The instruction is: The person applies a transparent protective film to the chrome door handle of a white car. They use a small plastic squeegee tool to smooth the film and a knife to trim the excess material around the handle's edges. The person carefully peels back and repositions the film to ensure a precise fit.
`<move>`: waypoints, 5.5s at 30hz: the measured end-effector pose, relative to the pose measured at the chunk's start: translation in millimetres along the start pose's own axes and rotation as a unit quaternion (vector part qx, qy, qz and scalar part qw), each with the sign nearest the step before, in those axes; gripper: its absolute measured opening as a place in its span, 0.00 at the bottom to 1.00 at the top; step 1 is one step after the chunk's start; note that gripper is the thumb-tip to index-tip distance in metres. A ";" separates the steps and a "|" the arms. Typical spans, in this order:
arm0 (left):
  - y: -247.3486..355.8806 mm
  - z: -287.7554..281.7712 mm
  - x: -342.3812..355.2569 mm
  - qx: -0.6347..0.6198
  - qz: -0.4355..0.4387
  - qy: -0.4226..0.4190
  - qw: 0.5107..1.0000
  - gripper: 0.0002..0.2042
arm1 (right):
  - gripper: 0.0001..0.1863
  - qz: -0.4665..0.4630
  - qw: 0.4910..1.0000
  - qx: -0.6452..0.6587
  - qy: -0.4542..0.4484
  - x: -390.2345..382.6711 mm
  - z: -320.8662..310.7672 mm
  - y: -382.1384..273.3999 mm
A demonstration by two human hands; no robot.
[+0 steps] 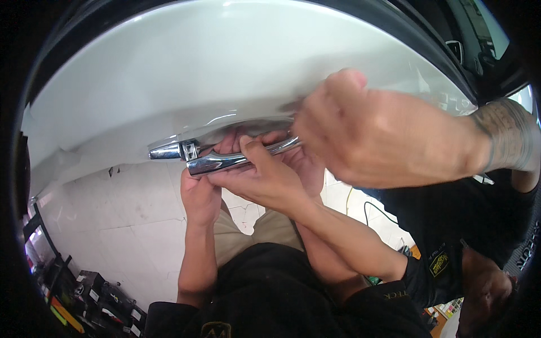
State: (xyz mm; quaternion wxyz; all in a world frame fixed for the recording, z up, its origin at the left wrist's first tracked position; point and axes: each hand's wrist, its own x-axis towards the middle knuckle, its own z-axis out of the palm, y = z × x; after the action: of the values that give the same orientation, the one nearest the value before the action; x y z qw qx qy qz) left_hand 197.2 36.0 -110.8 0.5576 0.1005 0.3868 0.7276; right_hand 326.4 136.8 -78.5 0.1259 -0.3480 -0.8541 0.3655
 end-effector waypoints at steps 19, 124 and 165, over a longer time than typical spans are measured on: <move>-12.6 11.8 27.6 -0.295 -0.016 -0.168 0.941 0.32 | 0.25 -0.165 0.977 -0.125 -0.048 25.1 -45.6 -8.4; -73.4 11.2 58.2 -0.351 0.197 -0.308 0.862 0.27 | 0.12 -0.201 0.959 0.064 0.190 15.3 -122.9 77.3; -70.9 15.6 56.1 -0.313 0.202 -0.249 0.894 0.24 | 0.18 -0.274 0.946 0.117 0.126 5.3 -95.7 103.4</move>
State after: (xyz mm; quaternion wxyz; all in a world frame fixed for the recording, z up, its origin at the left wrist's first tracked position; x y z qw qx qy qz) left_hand 238.2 98.5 -164.0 0.4792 0.1751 -0.0412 0.8591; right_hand 419.4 242.5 -85.2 0.3672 -0.1266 -0.8450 0.3675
